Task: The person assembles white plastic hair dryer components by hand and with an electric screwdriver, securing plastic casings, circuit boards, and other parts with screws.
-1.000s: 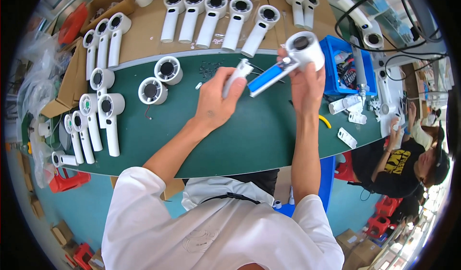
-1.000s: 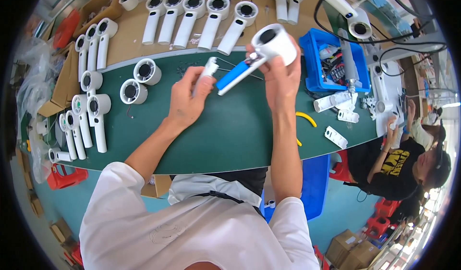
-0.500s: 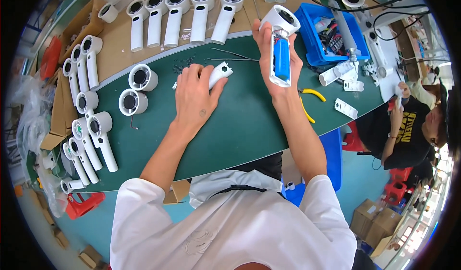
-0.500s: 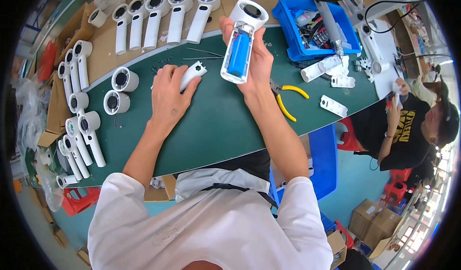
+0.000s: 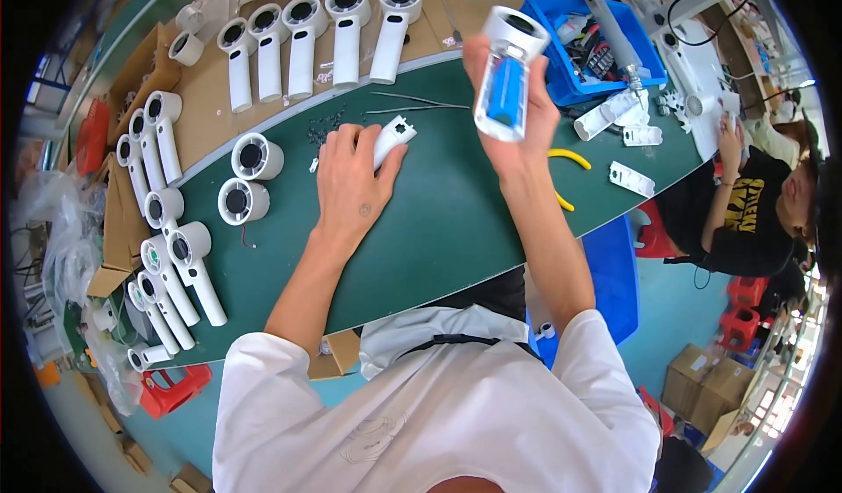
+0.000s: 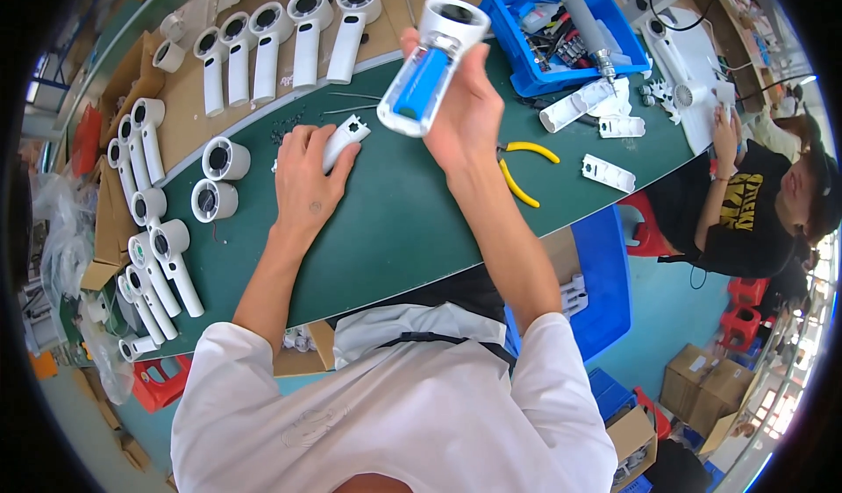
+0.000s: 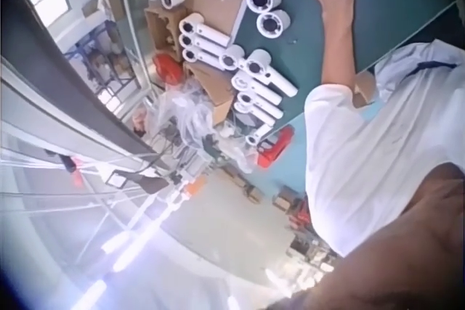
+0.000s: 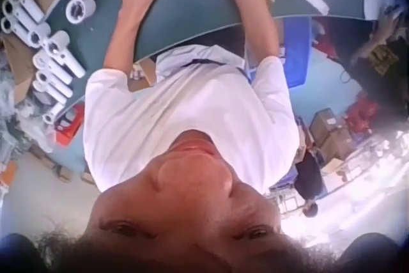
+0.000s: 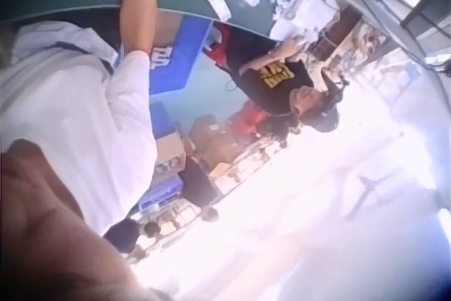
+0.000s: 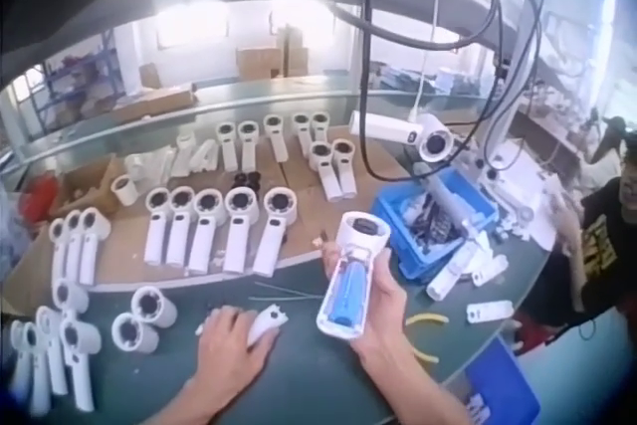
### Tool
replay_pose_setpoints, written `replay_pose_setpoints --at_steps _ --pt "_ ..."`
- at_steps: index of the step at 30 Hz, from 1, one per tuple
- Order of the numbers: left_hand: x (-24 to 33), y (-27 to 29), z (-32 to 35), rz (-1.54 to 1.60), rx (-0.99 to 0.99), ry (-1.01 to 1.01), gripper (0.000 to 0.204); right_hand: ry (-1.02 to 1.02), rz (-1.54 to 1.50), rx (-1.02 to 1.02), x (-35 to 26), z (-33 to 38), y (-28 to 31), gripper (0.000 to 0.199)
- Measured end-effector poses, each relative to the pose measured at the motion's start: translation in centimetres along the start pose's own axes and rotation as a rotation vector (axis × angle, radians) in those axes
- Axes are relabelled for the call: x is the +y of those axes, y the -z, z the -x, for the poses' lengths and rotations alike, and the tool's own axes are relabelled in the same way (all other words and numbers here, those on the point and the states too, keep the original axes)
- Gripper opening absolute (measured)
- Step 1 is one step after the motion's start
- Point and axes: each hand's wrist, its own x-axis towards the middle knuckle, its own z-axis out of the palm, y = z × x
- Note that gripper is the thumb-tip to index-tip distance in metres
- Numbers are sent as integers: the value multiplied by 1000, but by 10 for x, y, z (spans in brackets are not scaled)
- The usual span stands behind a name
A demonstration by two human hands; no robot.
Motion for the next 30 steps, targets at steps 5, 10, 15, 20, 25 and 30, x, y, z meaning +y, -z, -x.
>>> replay_pose_setpoints --at_steps 5,10,15,20,25,30 --pt "2 2 1 13 1 3 33 315 298 -133 -60 61 -8 61" --pt "2 1 2 12 -6 -9 33 614 -3 60 -132 115 -2 58" --pt "5 2 -1 -18 -5 -11 32 783 -215 170 -177 153 11 57" --pt "11 3 -2 -28 -8 19 30 717 -540 202 -202 173 17 58" --pt "10 0 -1 -34 6 -21 31 721 -493 189 -202 170 20 55" --pt "7 3 2 -4 -25 12 32 703 -439 150 -197 159 13 52"
